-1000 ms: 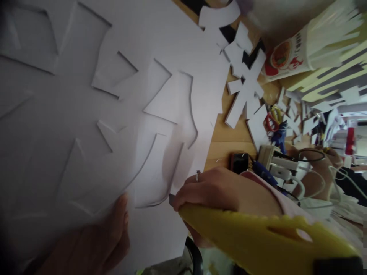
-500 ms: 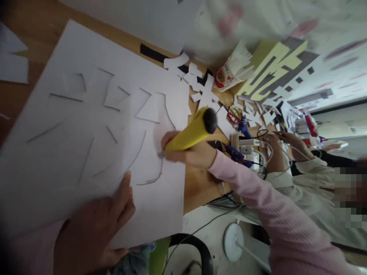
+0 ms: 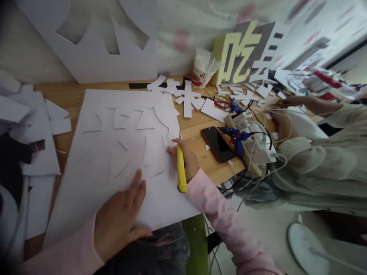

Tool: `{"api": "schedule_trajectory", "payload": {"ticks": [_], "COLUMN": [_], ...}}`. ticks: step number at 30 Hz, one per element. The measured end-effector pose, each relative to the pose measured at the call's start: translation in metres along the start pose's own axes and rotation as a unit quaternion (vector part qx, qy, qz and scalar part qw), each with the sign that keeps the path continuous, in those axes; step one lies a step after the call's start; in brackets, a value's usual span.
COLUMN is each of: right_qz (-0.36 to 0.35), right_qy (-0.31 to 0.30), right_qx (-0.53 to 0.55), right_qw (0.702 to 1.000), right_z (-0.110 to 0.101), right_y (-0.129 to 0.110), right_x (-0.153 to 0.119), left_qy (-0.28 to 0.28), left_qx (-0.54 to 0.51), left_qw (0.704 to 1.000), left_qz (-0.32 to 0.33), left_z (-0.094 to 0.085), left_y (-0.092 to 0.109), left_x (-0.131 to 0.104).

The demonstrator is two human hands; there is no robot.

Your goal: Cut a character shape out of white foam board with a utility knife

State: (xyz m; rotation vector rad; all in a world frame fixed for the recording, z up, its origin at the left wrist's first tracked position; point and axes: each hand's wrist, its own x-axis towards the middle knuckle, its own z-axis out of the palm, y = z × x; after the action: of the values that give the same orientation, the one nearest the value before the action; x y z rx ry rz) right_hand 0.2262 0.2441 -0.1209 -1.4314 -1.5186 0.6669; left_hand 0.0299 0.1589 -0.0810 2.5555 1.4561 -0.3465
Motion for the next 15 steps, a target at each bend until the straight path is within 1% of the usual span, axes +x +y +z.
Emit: {"api": "schedule_trajectory", "payload": {"ticks": [2, 4, 6, 8, 11, 15], "right_qz": [-0.008, -0.015, -0.024, -0.028, -0.029, -0.017], "right_qy": [-0.005, -0.010, -0.013, -0.015, -0.022, -0.032], "right_qx": [0.007, -0.010, -0.021, -0.018, 0.010, 0.028], "right_qw": [1.000, 1.000, 0.999, 0.999, 0.999, 0.999], "right_z": [-0.002, -0.005, -0.007, -0.007, -0.007, -0.008], "right_y": [0.008, 0.011, 0.012, 0.013, 0.014, 0.013], "right_x": [0.002, 0.002, 0.002, 0.001, 0.001, 0.001], "left_qy": [0.010, 0.032, 0.061, 0.063, 0.054, 0.063], "left_qx": [-0.034, -0.089, -0.150, -0.194, -0.229, -0.230], "left_qw": [0.999, 0.995, 0.987, 0.979, 0.971, 0.970], "left_qz": [-0.020, -0.030, -0.016, 0.008, 0.032, 0.048], "left_z": [-0.010, -0.025, -0.039, -0.046, -0.044, -0.034], "left_y": [-0.007, -0.015, -0.022, -0.025, -0.023, -0.017], "left_x": [0.007, 0.023, 0.044, 0.066, 0.088, 0.099]}}
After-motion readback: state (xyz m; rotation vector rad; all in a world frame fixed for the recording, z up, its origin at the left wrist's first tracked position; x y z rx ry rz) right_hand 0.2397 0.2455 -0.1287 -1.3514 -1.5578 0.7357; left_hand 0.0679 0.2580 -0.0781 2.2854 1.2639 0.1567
